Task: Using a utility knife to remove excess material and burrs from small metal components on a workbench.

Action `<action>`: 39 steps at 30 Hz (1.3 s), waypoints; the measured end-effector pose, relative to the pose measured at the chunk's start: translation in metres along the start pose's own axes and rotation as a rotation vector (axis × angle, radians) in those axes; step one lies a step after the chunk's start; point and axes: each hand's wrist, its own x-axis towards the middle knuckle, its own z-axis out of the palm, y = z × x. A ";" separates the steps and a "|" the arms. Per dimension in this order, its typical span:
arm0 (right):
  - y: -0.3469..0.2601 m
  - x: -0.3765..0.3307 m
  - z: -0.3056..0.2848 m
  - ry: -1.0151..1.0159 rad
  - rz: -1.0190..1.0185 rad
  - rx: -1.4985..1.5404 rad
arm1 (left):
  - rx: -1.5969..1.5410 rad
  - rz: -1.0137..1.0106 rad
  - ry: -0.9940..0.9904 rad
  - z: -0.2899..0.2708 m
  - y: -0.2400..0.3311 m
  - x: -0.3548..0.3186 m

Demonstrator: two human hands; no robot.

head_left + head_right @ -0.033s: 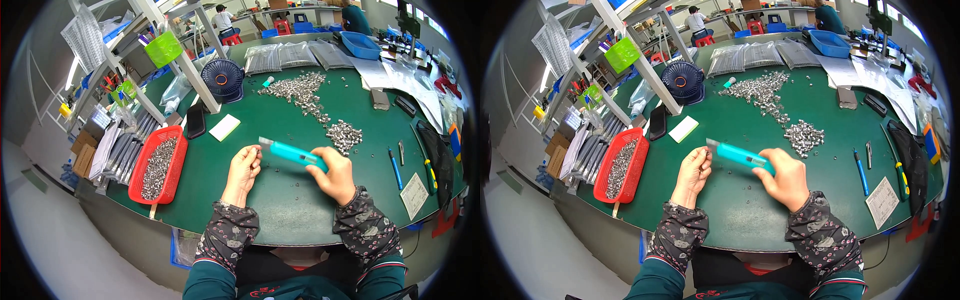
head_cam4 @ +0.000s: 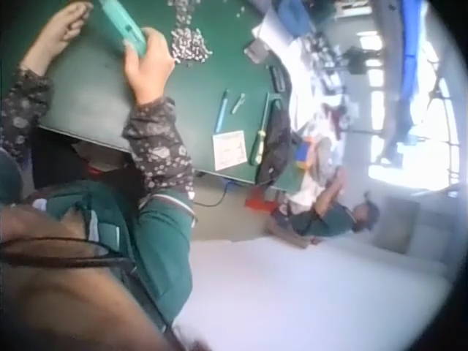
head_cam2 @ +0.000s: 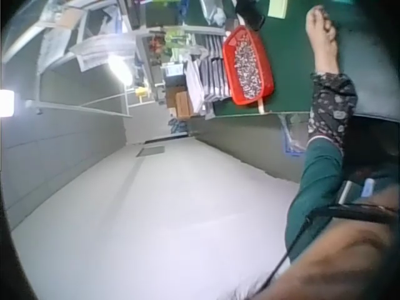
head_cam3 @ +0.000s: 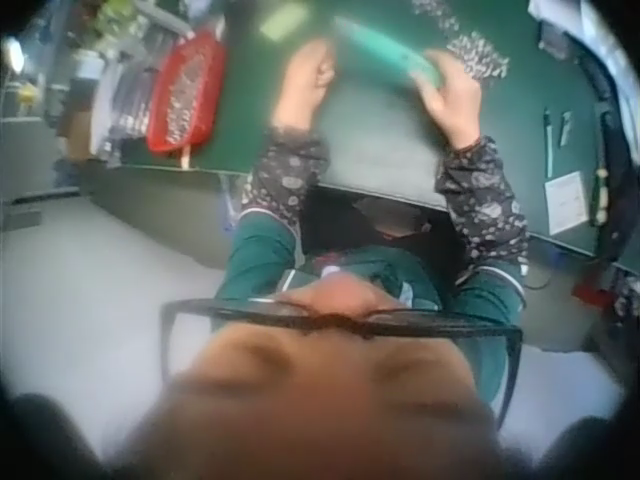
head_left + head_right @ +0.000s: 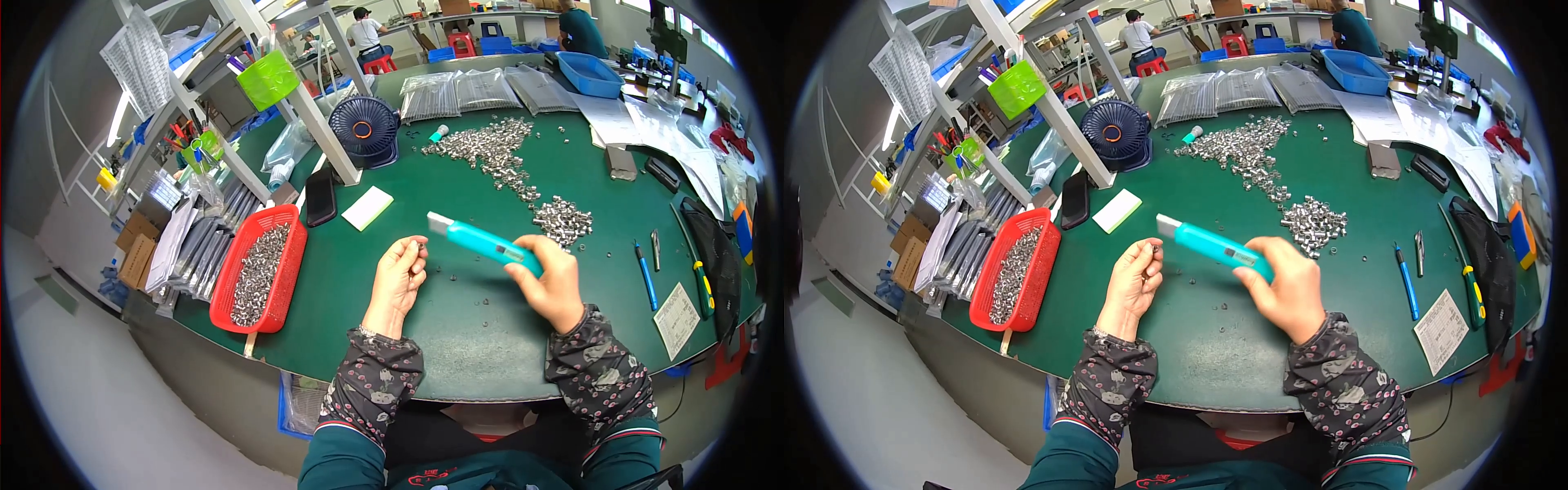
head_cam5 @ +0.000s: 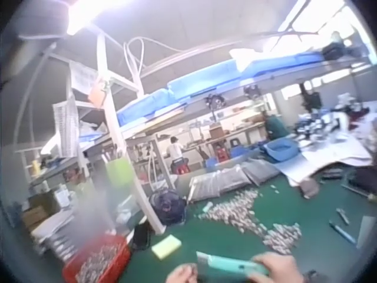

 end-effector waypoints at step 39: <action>0.004 -0.003 -0.002 -0.306 0.284 0.013 | 0.068 0.044 0.042 0.006 -0.002 -0.001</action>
